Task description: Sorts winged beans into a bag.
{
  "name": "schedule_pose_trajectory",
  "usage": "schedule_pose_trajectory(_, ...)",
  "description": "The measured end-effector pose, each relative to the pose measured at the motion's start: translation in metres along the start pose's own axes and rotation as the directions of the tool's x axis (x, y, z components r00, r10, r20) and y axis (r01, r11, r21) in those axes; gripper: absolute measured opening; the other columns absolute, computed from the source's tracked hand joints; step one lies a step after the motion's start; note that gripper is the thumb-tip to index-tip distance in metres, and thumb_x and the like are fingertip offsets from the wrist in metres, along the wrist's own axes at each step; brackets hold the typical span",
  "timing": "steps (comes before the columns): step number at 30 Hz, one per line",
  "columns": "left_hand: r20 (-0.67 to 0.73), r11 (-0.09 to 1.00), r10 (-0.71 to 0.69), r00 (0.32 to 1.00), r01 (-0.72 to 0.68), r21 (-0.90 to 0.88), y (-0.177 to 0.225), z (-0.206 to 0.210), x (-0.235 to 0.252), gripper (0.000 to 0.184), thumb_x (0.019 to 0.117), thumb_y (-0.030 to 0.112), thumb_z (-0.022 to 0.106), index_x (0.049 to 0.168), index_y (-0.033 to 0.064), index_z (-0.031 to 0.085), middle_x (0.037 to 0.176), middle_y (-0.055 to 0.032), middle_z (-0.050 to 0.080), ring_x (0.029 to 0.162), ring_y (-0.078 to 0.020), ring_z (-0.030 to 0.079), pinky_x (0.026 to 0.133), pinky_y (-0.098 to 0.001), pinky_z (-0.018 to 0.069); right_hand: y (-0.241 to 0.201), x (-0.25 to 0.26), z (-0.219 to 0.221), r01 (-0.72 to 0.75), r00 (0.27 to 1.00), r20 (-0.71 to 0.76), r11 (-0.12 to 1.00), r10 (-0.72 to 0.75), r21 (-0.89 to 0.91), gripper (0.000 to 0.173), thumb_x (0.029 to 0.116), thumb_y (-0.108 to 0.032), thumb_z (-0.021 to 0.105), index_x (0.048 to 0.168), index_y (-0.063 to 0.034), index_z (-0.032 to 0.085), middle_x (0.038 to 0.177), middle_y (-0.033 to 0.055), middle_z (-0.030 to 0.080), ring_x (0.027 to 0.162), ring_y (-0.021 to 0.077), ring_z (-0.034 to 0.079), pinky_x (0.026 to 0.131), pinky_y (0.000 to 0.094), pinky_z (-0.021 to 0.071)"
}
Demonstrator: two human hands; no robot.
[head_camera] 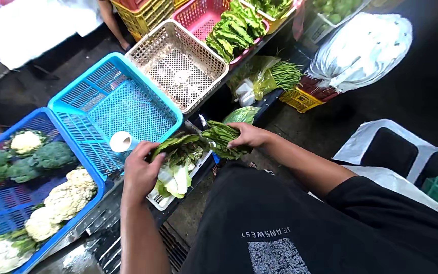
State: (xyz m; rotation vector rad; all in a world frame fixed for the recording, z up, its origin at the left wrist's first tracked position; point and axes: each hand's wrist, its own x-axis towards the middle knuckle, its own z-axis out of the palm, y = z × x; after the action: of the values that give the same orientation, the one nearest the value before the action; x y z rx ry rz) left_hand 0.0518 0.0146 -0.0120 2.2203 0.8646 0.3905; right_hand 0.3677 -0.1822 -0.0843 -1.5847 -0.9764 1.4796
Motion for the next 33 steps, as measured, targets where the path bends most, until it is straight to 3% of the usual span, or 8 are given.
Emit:
schedule_pose_trajectory(5, -0.196, 0.871, -0.275, 0.941, 0.33, 0.364, -0.035, 0.055, -0.023, 0.045, 0.091, 0.022, 0.074, 0.129, -0.0016, 0.065, 0.135, -0.0308, 0.057, 0.128, -0.0501, 0.052, 0.107, -0.0651, 0.0411, 0.015, -0.007, -0.008, -0.03, 0.989, -0.127, 0.953, 0.071, 0.301, 0.058, 0.0849, -0.014, 0.075, 0.139, -0.0091, 0.056, 0.116, 0.0136, 0.07, 0.094, 0.0231, 0.072, 0.082, 0.0434, 0.0617)
schedule_pose_trajectory(8, -0.239, 0.907, -0.225, 0.945, 0.293, 0.303, -0.023, 0.101, -0.039, 0.036, 0.0946, 0.019, 0.067, 0.124, -0.0016, 0.068, 0.135, -0.0274, 0.059, 0.13, -0.0471, 0.053, 0.108, -0.062, 0.0429, 0.033, -0.016, -0.019, -0.004, 0.964, -0.238, 0.896, 0.122, 0.443, 0.054, 0.0877, -0.021, 0.069, 0.139, -0.015, 0.056, 0.108, 0.0095, 0.072, 0.083, 0.0193, 0.072, 0.073, 0.0396, 0.0623)
schedule_pose_trajectory(11, -0.033, 0.927, -0.351, 0.936, 0.353, 0.126, -0.024, 0.157, -0.053, 0.032, 0.0972, 0.021, 0.063, 0.122, 0.0028, 0.069, 0.127, -0.0182, 0.066, 0.121, -0.0327, 0.062, 0.105, -0.0521, 0.0497, 0.065, -0.037, -0.044, 0.004, 0.955, -0.243, 0.813, 0.169, 0.582, 0.045, 0.0912, -0.024, 0.063, 0.135, -0.0147, 0.058, 0.099, 0.0088, 0.073, 0.075, 0.0167, 0.071, 0.065, 0.0356, 0.0625)
schedule_pose_trajectory(13, 0.229, 0.832, -0.516, 0.825, 0.547, -0.096, -0.053, 0.209, -0.057, 0.028, 0.0996, 0.02, 0.062, 0.121, 0.0029, 0.07, 0.117, -0.0132, 0.071, 0.106, -0.0219, 0.069, 0.096, -0.0426, 0.0565, 0.088, -0.05, -0.059, -0.044, 0.949, -0.219, 0.78, 0.229, 0.624, 0.04, 0.0961, -0.025, 0.057, 0.134, -0.0132, 0.057, 0.098, 0.0083, 0.072, 0.075, 0.016, 0.071, 0.063, 0.0329, 0.0615)
schedule_pose_trajectory(18, 0.556, 0.193, -0.739, 0.379, 0.911, -0.364, -0.1, 0.346, -0.072, 0.031, 0.1068, 0.022, 0.055, 0.13, 0.0034, 0.062, 0.109, -0.0134, 0.071, 0.093, -0.0215, 0.07, 0.081, -0.0377, 0.0584, 0.148, -0.102, -0.081, -0.213, 0.922, -0.082, 0.674, 0.377, 0.707, 0.042, 0.0955, -0.035, 0.055, 0.132, -0.0158, 0.055, 0.101, 0.0068, 0.068, 0.078, 0.0165, 0.069, 0.065, 0.0323, 0.0608)
schedule_pose_trajectory(25, 0.139, 0.07, -0.978, 0.154, 0.875, -0.479, -0.149, 0.489, 0.001, 0.054, 0.0983, 0.045, 0.067, 0.126, -0.0014, 0.062, 0.099, -0.0195, 0.067, 0.076, -0.0275, 0.066, 0.072, -0.0464, 0.0582, 0.198, -0.146, -0.111, -0.166, 0.948, 0.019, 0.443, 0.317, 0.881, 0.051, 0.0758, -0.047, 0.082, 0.113, -0.016, 0.066, 0.093, 0.0033, 0.069, 0.076, 0.0134, 0.069, 0.069, 0.0295, 0.06)
schedule_pose_trajectory(30, -0.022, 0.116, -0.993, 0.115, 0.946, -0.302, -0.148, 0.493, 0.027, 0.067, 0.0949, 0.039, 0.071, 0.143, -0.0044, 0.052, 0.143, -0.0268, 0.055, 0.132, -0.039, 0.055, 0.109, -0.0556, 0.0461, 0.198, -0.15, -0.113, -0.072, 0.974, -0.016, 0.373, 0.227, 0.925, 0.047, 0.0791, -0.047, 0.079, 0.113, -0.0168, 0.066, 0.091, 0.0035, 0.068, 0.075, 0.0134, 0.068, 0.068, 0.0296, 0.0587)
schedule_pose_trajectory(33, -0.064, 0.136, -0.99, 0.122, 0.941, -0.309, -0.132, 0.475, 0.014, 0.049, 0.0986, 0.033, 0.065, 0.132, -0.0031, 0.062, 0.129, -0.0241, 0.064, 0.117, -0.0353, 0.064, 0.098, -0.0527, 0.0527, 0.188, -0.151, -0.112, -0.013, 0.995, -0.016, 0.293, 0.097, 0.956, 0.043, 0.0833, -0.045, 0.076, 0.114, -0.0163, 0.067, 0.094, 0.0031, 0.068, 0.077, 0.0132, 0.067, 0.069, 0.0295, 0.0583)
